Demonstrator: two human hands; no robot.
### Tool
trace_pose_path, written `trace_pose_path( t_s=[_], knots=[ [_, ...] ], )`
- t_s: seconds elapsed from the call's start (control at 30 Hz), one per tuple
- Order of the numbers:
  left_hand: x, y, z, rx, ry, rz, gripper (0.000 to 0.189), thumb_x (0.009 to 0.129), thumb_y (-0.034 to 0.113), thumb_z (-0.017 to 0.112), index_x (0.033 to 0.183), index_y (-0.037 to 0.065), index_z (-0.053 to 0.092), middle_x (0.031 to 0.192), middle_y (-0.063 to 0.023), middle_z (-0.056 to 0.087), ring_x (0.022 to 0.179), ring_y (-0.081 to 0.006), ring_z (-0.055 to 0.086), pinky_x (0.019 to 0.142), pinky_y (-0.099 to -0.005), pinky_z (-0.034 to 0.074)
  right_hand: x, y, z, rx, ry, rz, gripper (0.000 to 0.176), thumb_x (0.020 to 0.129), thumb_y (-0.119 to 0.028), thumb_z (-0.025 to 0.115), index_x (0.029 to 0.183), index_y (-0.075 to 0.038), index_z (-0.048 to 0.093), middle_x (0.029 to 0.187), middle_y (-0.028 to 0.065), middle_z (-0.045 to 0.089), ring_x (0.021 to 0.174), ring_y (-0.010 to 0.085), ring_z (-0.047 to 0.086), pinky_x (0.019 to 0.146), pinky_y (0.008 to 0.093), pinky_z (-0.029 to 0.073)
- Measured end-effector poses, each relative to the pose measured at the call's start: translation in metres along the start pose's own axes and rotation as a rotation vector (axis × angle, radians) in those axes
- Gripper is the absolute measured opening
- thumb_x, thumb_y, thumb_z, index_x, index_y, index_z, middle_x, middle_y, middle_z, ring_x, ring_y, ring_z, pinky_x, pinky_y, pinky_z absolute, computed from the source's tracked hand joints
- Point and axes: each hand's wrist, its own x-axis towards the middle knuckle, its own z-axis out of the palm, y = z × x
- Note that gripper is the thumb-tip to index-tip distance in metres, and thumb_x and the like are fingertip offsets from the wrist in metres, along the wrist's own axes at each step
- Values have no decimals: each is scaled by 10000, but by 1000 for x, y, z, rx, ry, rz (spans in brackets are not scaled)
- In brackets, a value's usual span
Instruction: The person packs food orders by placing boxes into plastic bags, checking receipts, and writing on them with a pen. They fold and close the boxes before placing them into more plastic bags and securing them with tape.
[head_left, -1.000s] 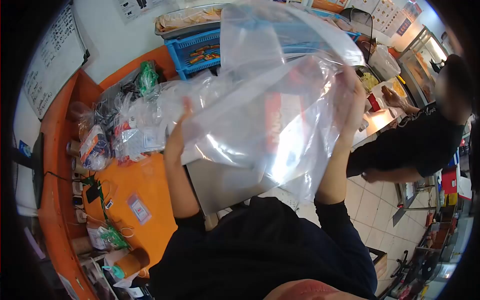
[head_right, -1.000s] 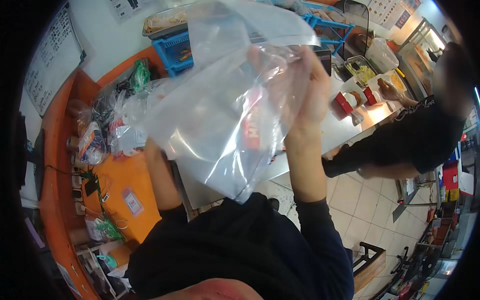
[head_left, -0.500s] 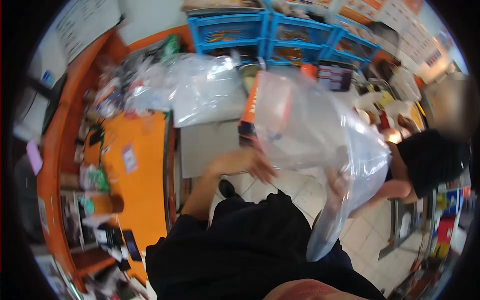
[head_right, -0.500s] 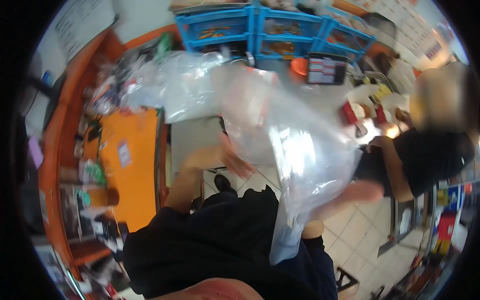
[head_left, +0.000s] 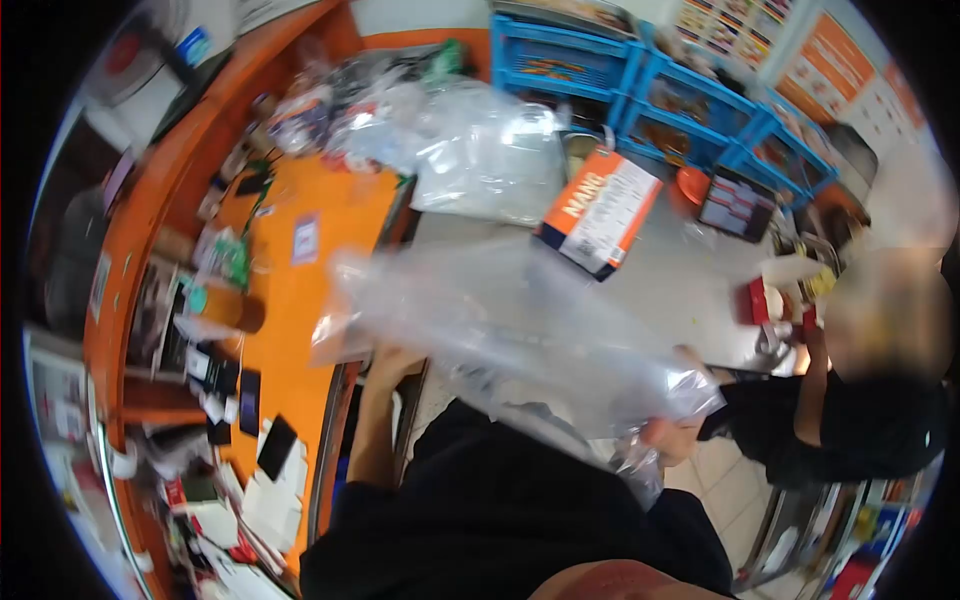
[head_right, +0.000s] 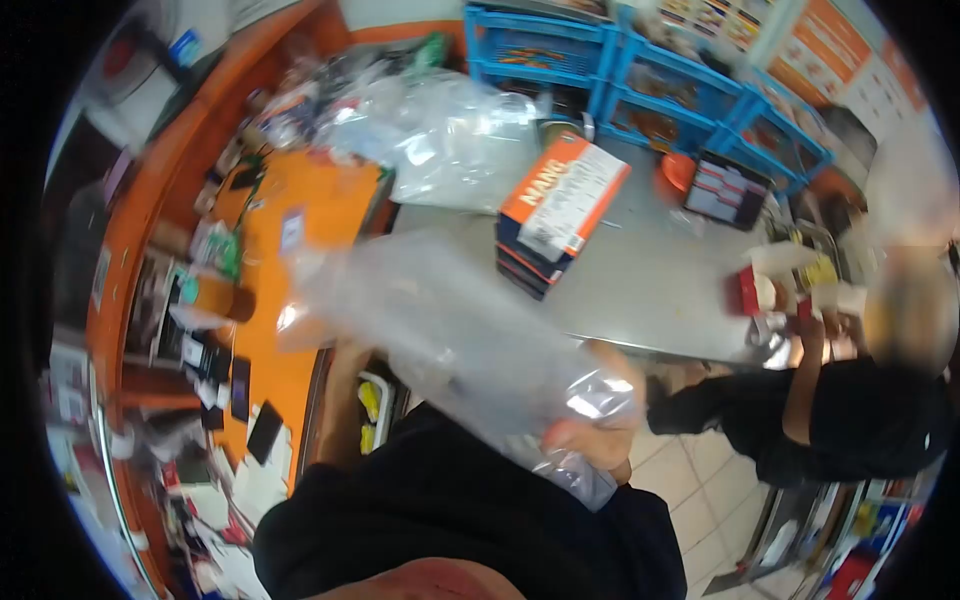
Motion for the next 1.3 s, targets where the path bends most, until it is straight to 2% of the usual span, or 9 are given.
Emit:
trace_pose_path(
  t_s=[0.1,0.23,0.33,0.43,0.53,0.9,0.97,1.07,1.3],
  knots=[
    [8,-25,-49,-568,536,-319,560,868,255,638,1332,18,433,1293,-181,535,1056,-243,602,900,-346,497,10,-9,-8,67,-185,120,340,645,-59,837,784,-25,529,676,40,539,614,107,461,521,271,309],
    [11,45,-80,-597,-372,-248,318,833,170,655,1094,-2,598,922,-145,690,739,-190,658,710,-277,536,19,4,-23,-138,137,-40,319,709,-116,807,717,-35,498,659,25,497,560,72,414,489,246,300],
    [14,98,-71,163,-277,-476,68,781,75,658,776,11,635,622,-66,650,521,-140,594,567,-237,502,33,-7,-41,-104,317,-43,282,779,-134,760,727,-44,498,625,6,472,483,35,369,438,215,275],
    [29,79,-95,13,-277,-521,133,739,13,651,622,22,588,640,-44,645,548,-87,584,560,-229,483,43,-7,-52,-290,264,261,261,840,-163,718,747,-43,506,573,-23,449,418,20,350,385,206,255],
    [30,37,-109,-37,-239,-546,62,777,58,639,762,12,601,688,-37,630,572,-97,585,555,-242,477,57,14,-50,-922,251,524,295,893,-253,676,796,-13,534,503,-1,465,399,62,429,368,254,304],
    [0,-60,-76,-10,-174,-793,277,927,137,583,1155,-17,609,1017,-86,663,859,-168,641,768,-274,509,22,96,-122,-1223,121,1063,478,850,-360,680,966,102,640,576,177,610,556,241,641,546,380,483],
    [-9,-73,-71,-113,-108,-871,250,928,136,582,1127,-12,615,997,-75,659,856,-157,635,765,-271,508,0,127,-221,-1018,124,879,419,844,-353,684,871,62,635,607,133,629,522,204,611,519,347,468],
    [-17,-72,-57,-105,-71,-905,205,927,137,586,1070,-5,622,952,-53,647,844,-133,622,756,-262,504,66,118,-279,-1221,755,-144,240,905,-259,609,911,-19,596,723,97,590,671,215,571,639,316,447],
    [-56,-18,-37,-1,-184,-1090,315,892,157,630,1139,-36,608,959,-54,635,842,-113,601,753,-250,489,236,107,-416,-1755,668,-188,766,823,-275,594,1468,-92,224,1269,103,491,1343,383,242,1055,592,176]
  ],
)
